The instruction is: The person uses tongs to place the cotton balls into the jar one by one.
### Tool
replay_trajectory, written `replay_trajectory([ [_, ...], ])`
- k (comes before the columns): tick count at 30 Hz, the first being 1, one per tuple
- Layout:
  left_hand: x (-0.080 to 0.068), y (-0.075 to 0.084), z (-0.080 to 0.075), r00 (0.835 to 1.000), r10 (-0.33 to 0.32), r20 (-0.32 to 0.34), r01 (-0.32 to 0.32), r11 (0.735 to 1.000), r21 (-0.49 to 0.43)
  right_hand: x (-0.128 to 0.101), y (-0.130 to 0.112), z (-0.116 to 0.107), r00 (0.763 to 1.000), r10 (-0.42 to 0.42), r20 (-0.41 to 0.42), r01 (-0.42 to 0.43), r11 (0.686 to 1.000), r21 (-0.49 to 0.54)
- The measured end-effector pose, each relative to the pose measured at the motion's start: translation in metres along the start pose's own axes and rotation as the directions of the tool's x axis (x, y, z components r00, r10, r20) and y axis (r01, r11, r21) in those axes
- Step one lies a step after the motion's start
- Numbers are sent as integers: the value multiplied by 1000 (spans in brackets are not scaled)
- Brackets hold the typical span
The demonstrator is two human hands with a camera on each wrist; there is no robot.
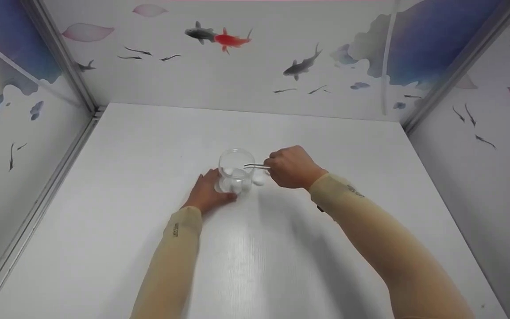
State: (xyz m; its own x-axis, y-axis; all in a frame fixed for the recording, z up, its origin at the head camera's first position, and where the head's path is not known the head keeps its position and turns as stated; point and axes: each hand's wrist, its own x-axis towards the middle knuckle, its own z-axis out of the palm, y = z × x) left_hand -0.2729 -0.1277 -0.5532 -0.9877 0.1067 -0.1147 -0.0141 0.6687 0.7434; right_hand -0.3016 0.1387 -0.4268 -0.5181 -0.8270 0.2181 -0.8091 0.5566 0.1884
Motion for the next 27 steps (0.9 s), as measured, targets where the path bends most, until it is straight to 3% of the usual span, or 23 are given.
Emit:
replay_trajectory([
  [10, -2, 2, 0, 1000, -27, 6, 27, 1000, -1, -26, 21, 0, 998, 37, -53, -35, 999, 33],
  [18, -4, 4, -2, 999, -43, 10, 43, 999, -6, -48, 33, 17, 995, 91, 45, -94, 993, 67],
  [27, -5, 7, -2, 999, -43, 4, 43, 999, -7, -50, 28, 28, 988, 105, 113, -115, 990, 87],
])
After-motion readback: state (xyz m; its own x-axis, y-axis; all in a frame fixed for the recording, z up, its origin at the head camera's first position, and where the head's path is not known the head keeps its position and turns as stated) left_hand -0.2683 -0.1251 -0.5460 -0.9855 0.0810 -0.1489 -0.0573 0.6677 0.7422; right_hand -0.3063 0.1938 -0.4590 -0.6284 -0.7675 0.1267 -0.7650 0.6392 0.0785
